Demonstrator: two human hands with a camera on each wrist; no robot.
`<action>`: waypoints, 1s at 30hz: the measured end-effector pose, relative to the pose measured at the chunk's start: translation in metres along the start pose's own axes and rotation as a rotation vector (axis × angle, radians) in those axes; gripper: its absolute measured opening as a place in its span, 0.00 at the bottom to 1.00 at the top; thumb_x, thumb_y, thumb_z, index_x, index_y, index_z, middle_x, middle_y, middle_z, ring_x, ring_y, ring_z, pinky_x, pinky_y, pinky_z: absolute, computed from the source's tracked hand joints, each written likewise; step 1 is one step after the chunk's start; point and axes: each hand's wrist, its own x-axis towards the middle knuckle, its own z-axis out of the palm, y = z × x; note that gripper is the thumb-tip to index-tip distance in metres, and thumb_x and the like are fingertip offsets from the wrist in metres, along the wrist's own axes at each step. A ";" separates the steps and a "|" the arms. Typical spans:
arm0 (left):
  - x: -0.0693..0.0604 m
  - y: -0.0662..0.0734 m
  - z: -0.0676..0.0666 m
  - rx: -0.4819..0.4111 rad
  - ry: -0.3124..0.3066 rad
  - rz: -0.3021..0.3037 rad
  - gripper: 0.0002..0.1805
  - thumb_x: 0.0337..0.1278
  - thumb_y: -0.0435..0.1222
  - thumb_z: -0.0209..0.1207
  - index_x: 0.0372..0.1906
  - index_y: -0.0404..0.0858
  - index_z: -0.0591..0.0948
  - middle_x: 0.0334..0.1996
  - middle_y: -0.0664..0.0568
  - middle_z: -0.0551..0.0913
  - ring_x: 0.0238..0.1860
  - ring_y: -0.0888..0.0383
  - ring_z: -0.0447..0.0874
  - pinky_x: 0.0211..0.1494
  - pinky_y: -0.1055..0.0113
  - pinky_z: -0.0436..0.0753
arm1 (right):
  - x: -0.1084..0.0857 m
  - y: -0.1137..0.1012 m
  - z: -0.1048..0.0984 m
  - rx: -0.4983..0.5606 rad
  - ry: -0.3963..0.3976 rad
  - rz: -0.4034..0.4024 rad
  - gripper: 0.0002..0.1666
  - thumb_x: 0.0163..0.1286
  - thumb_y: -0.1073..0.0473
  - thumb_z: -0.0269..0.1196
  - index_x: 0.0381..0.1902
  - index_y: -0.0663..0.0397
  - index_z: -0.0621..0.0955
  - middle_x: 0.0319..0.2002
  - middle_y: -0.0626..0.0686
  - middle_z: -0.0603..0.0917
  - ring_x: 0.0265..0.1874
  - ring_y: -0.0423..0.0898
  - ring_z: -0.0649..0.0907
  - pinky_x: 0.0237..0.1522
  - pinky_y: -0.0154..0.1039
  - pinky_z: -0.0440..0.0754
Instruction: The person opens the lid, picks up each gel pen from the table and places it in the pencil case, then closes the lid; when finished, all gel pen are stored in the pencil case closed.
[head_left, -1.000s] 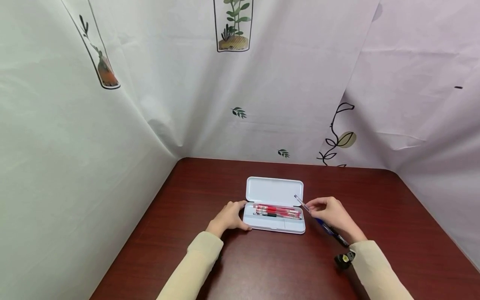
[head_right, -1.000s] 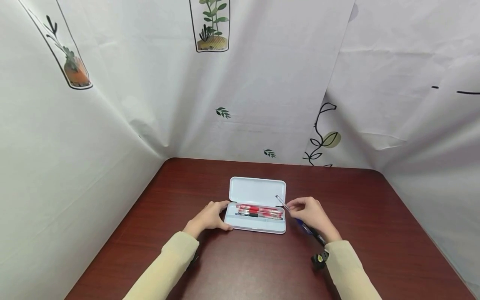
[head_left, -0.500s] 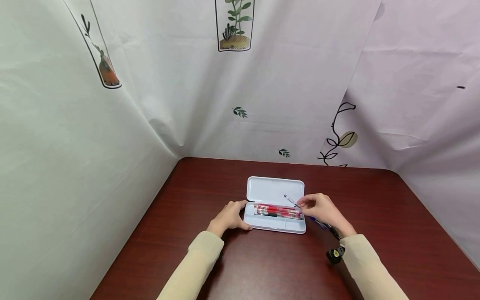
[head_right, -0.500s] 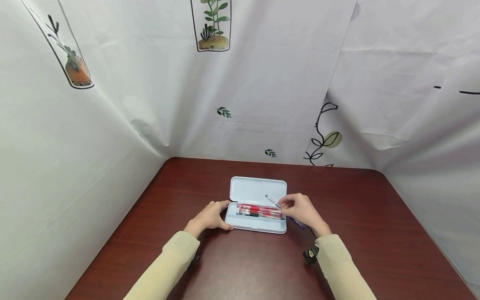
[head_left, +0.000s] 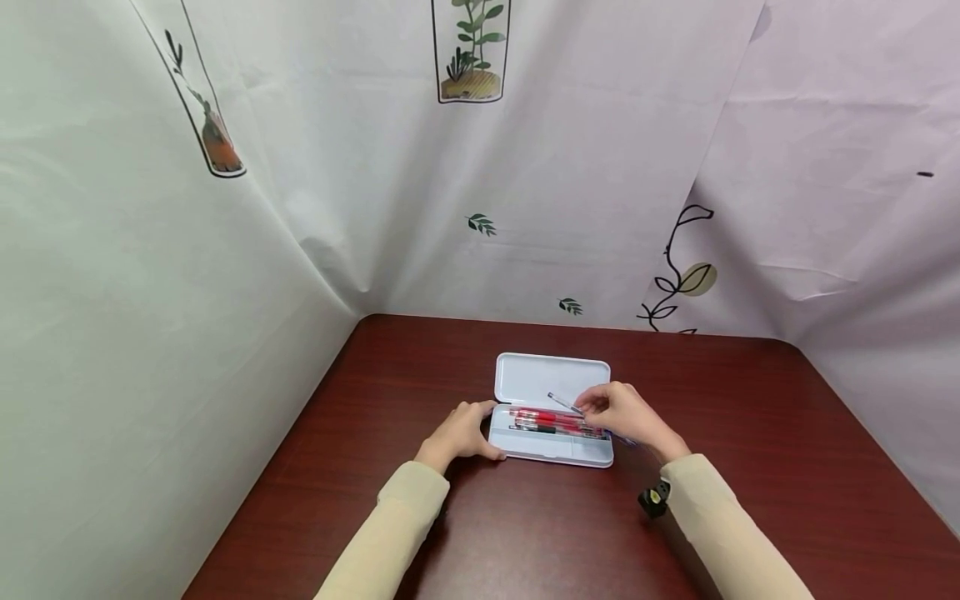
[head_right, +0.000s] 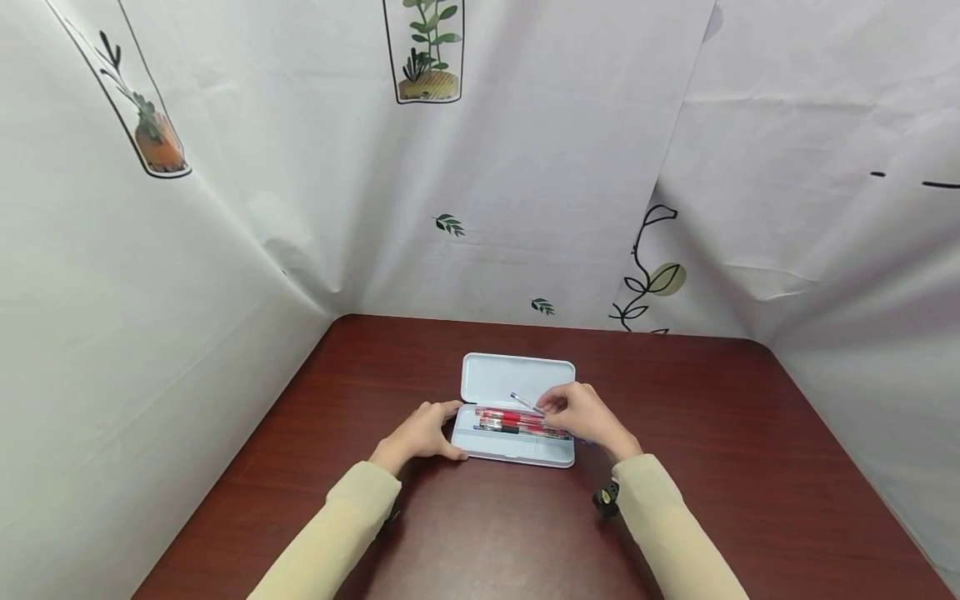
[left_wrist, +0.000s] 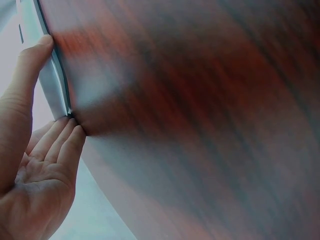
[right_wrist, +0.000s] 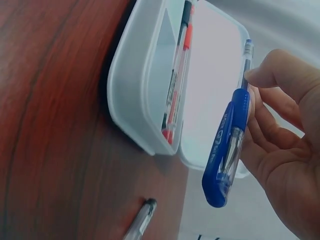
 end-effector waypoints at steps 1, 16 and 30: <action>0.000 0.000 0.000 0.000 -0.001 0.000 0.46 0.28 0.45 0.81 0.61 0.35 0.76 0.52 0.47 0.83 0.47 0.55 0.80 0.57 0.58 0.79 | 0.002 -0.001 0.001 0.000 -0.003 -0.005 0.09 0.57 0.68 0.66 0.35 0.54 0.87 0.27 0.46 0.83 0.27 0.41 0.78 0.32 0.32 0.78; 0.000 -0.001 0.000 0.020 0.002 0.005 0.46 0.28 0.46 0.81 0.61 0.36 0.77 0.52 0.47 0.84 0.47 0.55 0.81 0.56 0.59 0.79 | 0.020 -0.007 0.023 0.026 -0.076 -0.069 0.10 0.56 0.69 0.65 0.35 0.55 0.87 0.29 0.48 0.83 0.27 0.41 0.77 0.31 0.32 0.78; -0.001 -0.002 -0.002 0.030 0.011 0.021 0.43 0.28 0.45 0.81 0.58 0.38 0.78 0.48 0.50 0.85 0.44 0.56 0.81 0.54 0.61 0.79 | 0.033 -0.007 0.041 -0.026 -0.096 -0.126 0.10 0.55 0.71 0.66 0.35 0.56 0.88 0.29 0.48 0.84 0.27 0.38 0.77 0.31 0.31 0.78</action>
